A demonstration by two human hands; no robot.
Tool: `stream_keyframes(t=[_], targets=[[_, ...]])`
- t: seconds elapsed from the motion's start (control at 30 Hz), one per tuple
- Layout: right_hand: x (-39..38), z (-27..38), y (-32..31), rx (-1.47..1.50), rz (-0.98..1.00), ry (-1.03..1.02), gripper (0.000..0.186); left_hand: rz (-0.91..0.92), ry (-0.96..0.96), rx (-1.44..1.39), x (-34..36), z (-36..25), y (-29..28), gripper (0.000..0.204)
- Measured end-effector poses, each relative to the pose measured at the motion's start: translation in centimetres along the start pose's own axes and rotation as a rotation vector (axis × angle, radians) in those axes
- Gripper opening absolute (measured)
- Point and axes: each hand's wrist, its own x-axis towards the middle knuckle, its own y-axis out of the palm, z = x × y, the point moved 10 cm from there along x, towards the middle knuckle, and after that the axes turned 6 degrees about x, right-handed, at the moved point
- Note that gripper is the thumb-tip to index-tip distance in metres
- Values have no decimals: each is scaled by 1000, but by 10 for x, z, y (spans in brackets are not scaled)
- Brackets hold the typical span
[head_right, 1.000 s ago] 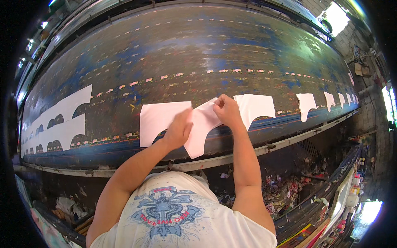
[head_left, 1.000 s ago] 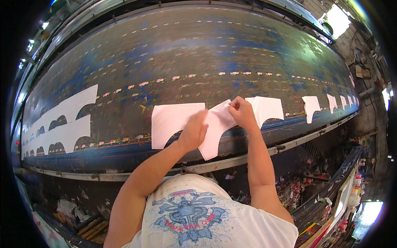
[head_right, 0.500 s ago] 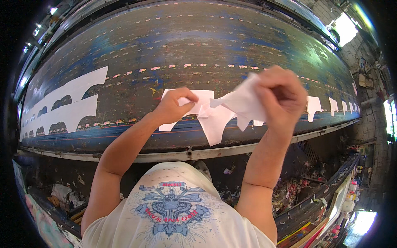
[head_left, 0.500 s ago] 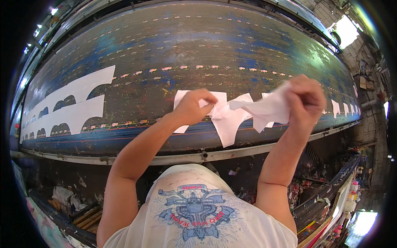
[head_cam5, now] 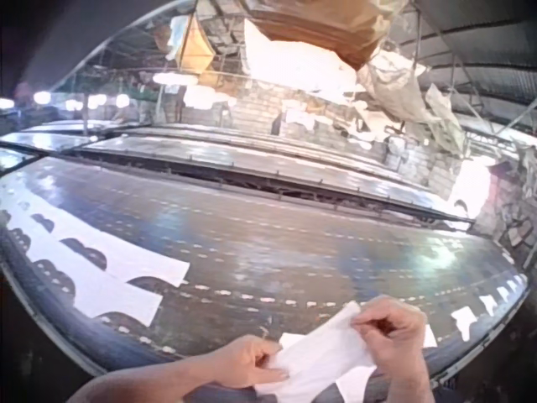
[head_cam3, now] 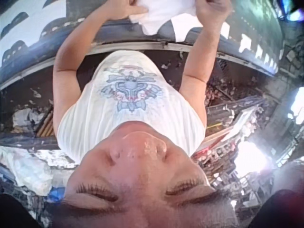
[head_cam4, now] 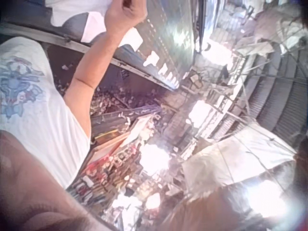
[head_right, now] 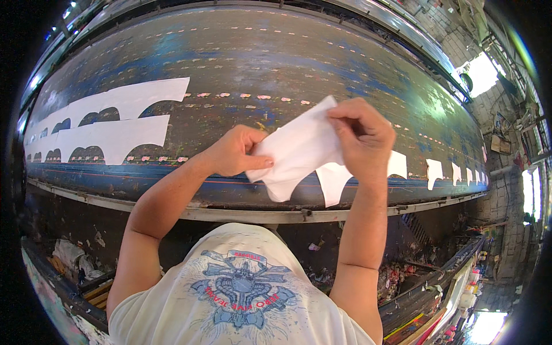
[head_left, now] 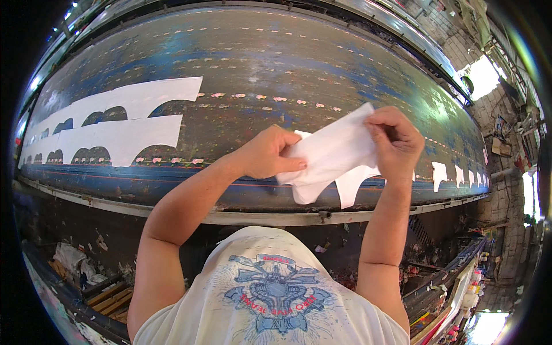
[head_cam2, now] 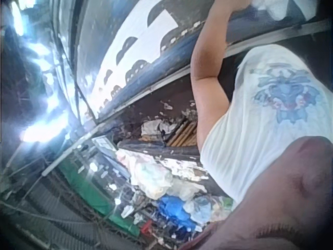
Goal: The person repeatedly picks up white fabric pieces with scalloped edges from a conveyor belt, unfolds them, and places them flat on the belt surface. The person smooths each piece with both hands and continues the cycle for multiple pieces.
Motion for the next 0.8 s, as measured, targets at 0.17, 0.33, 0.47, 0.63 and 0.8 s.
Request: stream_keyframes(t=[0.17,0.33,0.47,0.63,0.8], targets=[[-12,14,-22,145,-139,-100,12,7,-207,456,-60,48,-33,15],[-36,19,-13,392,121,-39,20,-136,-158,535,-129,61,-62,18],[-69,-8,-33,513,193,16,24,-264,-55,711,-186,55,-79,20],[-101,-83,-35,455,6,182,20,-642,-292,372,-259,68,-142,28],[-141,-192,25,366,-204,558,14,-1065,-460,202,-299,102,-223,14]])
